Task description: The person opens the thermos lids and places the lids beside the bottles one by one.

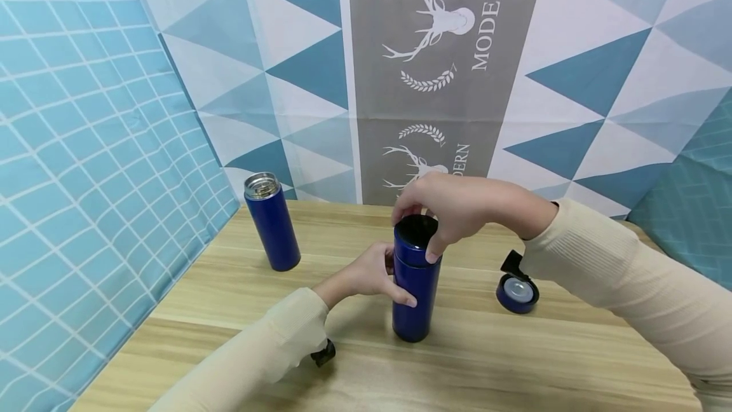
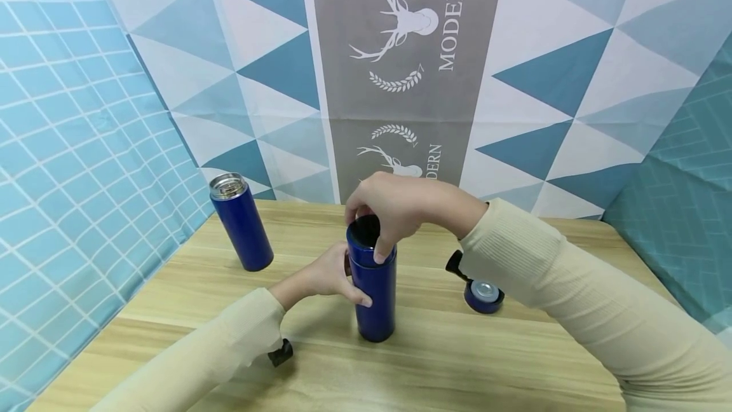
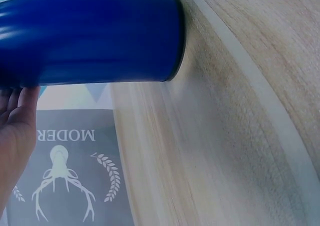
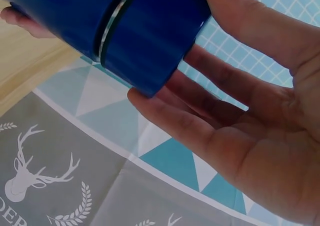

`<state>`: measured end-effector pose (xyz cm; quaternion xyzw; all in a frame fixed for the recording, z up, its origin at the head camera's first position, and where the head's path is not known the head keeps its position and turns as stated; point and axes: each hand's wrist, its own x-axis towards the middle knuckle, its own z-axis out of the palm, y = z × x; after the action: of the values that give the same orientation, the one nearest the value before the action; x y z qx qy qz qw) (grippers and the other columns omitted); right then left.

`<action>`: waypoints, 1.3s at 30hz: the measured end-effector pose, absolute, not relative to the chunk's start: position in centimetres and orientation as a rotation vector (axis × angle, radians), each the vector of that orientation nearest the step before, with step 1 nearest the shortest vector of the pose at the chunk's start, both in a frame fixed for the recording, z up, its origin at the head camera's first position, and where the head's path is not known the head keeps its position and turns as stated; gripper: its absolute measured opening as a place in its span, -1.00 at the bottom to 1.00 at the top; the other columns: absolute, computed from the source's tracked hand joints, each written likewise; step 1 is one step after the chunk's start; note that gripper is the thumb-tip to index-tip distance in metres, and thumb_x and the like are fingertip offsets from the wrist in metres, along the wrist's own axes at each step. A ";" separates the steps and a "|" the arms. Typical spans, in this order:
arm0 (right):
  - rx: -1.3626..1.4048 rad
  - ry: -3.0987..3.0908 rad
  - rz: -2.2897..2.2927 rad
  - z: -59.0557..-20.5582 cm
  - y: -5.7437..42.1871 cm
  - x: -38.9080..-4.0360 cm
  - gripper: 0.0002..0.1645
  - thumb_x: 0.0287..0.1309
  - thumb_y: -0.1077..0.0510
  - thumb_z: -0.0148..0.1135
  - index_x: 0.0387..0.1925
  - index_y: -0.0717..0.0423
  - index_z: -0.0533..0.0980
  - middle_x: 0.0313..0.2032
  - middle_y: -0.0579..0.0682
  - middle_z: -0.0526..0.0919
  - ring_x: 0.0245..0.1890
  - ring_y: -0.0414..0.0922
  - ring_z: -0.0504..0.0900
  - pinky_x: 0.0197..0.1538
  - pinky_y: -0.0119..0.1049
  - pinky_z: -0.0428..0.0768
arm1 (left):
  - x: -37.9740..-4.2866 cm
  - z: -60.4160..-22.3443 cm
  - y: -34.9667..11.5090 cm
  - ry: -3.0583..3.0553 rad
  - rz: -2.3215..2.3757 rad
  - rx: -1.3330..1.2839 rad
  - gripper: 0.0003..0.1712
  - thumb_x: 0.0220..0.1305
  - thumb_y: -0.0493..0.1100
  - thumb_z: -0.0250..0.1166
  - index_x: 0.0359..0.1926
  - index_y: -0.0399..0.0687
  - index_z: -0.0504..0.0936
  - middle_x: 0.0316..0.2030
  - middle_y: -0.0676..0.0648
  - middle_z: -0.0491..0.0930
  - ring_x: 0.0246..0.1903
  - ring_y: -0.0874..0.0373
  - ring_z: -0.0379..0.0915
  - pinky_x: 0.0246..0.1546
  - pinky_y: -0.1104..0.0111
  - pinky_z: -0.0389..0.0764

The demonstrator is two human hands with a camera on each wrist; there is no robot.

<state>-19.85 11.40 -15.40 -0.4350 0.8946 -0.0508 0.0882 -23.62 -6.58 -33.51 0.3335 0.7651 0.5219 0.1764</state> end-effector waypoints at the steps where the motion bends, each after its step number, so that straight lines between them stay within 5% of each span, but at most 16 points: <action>1: -1.300 2.661 -0.146 -15.4 11.4 -19.9 -0.39 -0.24 0.18 0.59 -0.03 0.04 0.58 -0.13 -0.10 0.68 -0.09 -0.17 0.65 0.03 -0.18 0.66 | -23.6 -33.4 -6.6 2.166 1.479 0.946 -0.34 -0.17 -0.37 0.50 0.07 -0.26 0.52 -0.02 -0.28 0.65 -0.22 0.32 0.62 -0.08 0.40 0.66; 30: -1.452 2.461 -0.265 -15.5 12.5 -20.9 -0.29 -0.20 0.26 0.55 0.11 0.04 0.53 0.03 -0.09 0.61 0.09 -0.11 0.57 0.23 -0.16 0.57 | -23.3 -33.7 -6.6 2.165 1.511 0.958 -0.35 -0.18 -0.34 0.50 0.05 -0.23 0.53 -0.05 -0.28 0.66 -0.24 0.30 0.63 -0.10 0.39 0.66; 39: -1.323 2.549 -0.407 -16.3 12.7 -20.2 -0.20 -0.12 0.00 0.53 0.19 0.14 0.45 0.14 -0.01 0.57 0.17 -0.04 0.52 0.23 -0.02 0.54 | -23.0 -33.5 -6.5 2.181 1.514 0.950 -0.32 -0.20 -0.36 0.52 0.07 -0.22 0.52 -0.03 -0.26 0.66 -0.22 0.33 0.62 -0.10 0.41 0.66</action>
<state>-20.24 12.73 -16.28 -0.4527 0.8725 -0.1394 0.1201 -22.99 -6.52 -33.53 0.3325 0.7636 0.5299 0.1601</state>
